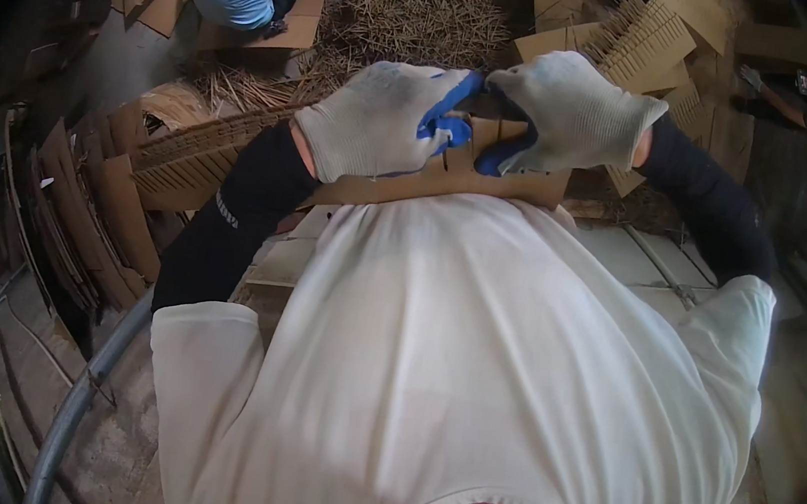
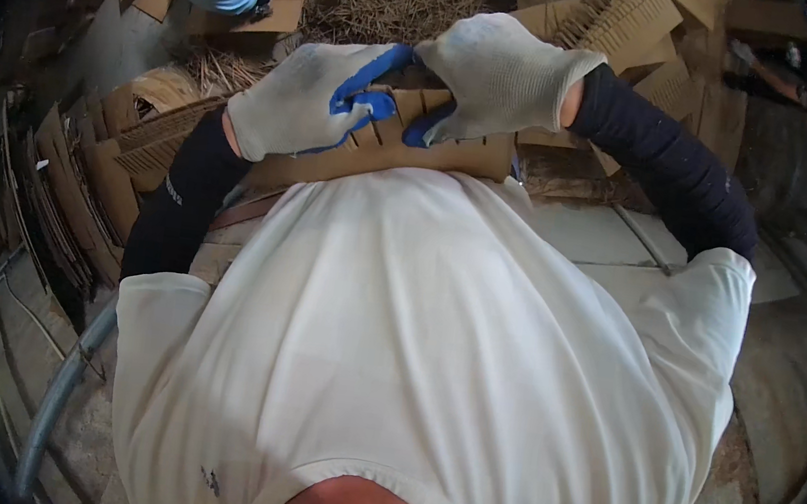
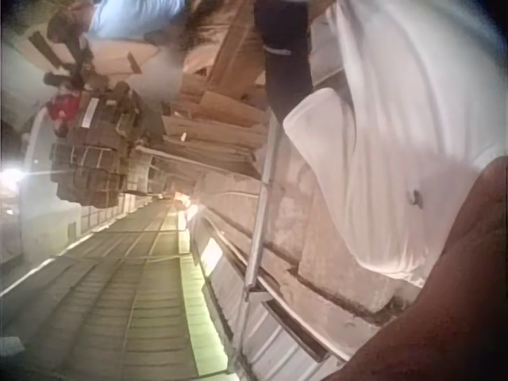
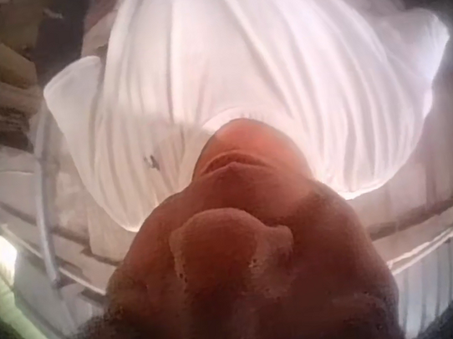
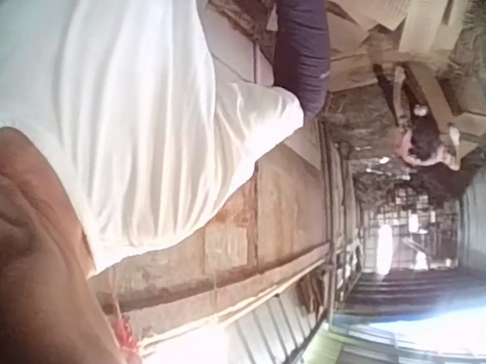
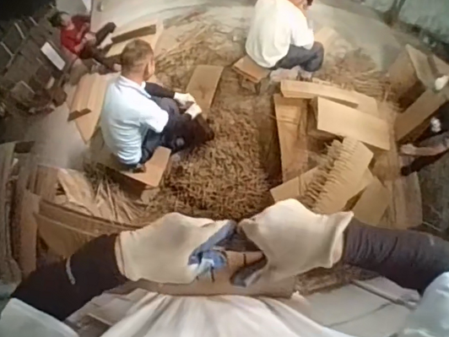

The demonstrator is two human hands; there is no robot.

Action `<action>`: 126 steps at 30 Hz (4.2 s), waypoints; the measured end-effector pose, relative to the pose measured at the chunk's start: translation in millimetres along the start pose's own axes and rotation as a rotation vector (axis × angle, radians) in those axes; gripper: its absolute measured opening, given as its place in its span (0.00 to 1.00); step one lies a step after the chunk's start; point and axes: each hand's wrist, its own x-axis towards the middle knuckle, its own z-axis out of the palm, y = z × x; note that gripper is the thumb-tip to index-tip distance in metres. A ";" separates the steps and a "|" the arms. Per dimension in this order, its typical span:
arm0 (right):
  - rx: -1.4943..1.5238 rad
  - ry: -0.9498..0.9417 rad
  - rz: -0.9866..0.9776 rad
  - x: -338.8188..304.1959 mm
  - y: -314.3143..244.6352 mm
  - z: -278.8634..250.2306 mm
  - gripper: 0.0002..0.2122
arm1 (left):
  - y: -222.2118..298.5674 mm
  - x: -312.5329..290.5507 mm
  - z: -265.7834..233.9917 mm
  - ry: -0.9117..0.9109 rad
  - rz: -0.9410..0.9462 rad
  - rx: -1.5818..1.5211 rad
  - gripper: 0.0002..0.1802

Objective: Stacking and organizing cardboard packaging inserts in a factory setting.

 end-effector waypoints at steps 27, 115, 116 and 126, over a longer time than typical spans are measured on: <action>0.190 0.244 -0.186 19.3 10.4 47.4 0.28 | -86.4 31.9 29.4 -0.205 -0.094 -0.518 0.24; 0.134 0.524 -0.360 8.4 18.7 46.8 0.29 | -5.9 11.2 -8.3 -0.053 0.199 -0.193 0.13; 0.139 0.528 -0.352 7.5 18.6 47.8 0.29 | -5.4 10.6 -4.9 -0.023 0.218 -0.181 0.12; 0.171 0.519 -0.332 7.9 19.4 52.2 0.28 | -11.6 10.8 3.0 0.087 0.380 -0.100 0.11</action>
